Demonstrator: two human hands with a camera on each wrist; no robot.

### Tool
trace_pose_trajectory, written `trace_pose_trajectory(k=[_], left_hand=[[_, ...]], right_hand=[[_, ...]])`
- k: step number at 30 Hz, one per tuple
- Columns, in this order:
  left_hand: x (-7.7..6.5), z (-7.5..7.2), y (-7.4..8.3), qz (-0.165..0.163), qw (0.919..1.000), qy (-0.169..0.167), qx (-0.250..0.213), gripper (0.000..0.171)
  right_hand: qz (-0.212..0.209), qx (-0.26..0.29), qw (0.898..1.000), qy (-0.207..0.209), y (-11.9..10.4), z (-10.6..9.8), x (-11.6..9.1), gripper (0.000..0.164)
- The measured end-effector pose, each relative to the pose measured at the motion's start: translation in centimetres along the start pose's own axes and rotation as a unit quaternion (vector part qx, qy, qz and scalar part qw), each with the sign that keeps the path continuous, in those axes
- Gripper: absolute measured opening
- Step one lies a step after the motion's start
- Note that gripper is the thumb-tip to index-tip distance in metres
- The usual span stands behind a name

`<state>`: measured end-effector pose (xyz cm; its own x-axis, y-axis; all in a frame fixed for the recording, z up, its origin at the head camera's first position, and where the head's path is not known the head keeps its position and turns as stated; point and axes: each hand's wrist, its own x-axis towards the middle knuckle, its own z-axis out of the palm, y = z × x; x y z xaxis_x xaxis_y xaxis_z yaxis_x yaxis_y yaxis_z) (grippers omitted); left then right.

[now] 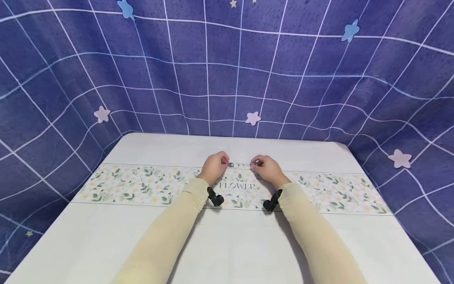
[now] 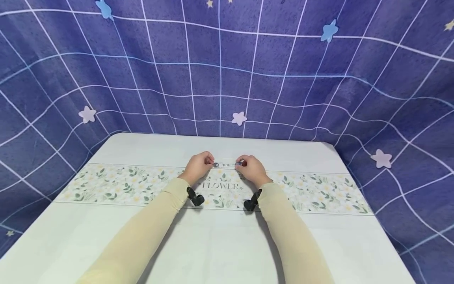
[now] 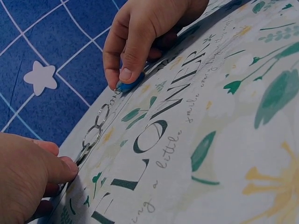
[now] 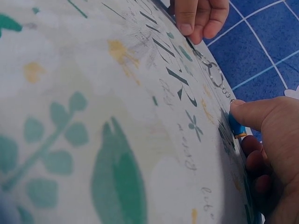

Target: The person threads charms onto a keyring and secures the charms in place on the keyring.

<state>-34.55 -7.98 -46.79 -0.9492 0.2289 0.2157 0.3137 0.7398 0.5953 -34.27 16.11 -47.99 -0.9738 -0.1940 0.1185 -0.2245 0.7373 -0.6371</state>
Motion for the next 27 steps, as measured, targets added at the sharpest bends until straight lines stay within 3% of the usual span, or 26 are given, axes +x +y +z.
trace_pose_trajectory(k=[9, 27], left_hand=[[1.0, 0.4, 0.7, 0.002, 1.0, 0.008, -0.003, 0.014], [0.0, 0.0, 0.1, -0.005, 0.9997, 0.006, 0.021, 0.015]], right_hand=[[0.0, -0.002, 1.0, -0.004, 0.3, -1.4, 0.4, 0.024], [-0.009, 0.011, 1.0, -0.009, -0.4, -0.3, -0.2, 0.024]])
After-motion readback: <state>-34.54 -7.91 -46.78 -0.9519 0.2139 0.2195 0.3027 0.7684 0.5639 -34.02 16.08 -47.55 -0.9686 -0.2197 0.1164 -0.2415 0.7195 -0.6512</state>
